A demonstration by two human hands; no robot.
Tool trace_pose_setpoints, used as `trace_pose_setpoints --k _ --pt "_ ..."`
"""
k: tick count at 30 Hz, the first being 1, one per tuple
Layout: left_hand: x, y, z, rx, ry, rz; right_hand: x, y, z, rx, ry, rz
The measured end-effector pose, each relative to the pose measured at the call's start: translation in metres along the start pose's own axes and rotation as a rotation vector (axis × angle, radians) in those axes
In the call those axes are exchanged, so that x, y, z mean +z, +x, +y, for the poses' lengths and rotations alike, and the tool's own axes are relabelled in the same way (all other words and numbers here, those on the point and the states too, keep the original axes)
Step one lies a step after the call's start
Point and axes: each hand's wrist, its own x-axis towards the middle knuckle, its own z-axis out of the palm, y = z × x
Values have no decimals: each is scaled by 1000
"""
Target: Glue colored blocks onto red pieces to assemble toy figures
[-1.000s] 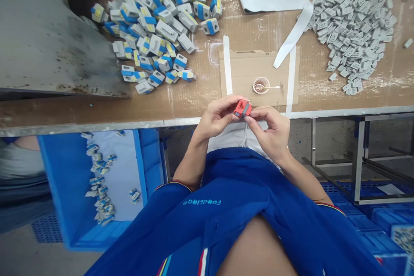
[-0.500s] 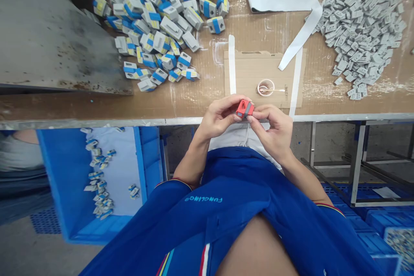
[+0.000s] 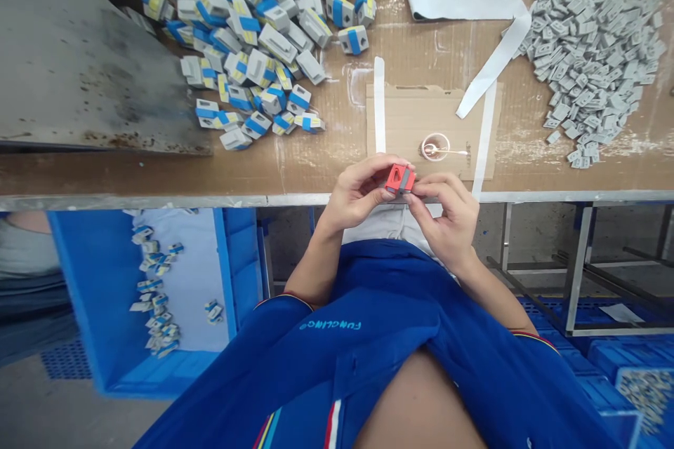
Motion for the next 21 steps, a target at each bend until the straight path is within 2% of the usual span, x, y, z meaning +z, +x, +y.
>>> trace_pose_setpoints --k 9,21 --pt "2 1 3 -58 13 9 -3 1 -2 -12 -95 -79" --pt "-3 2 -3 20 177 -13 -8 6 -2 117 -78 -184"
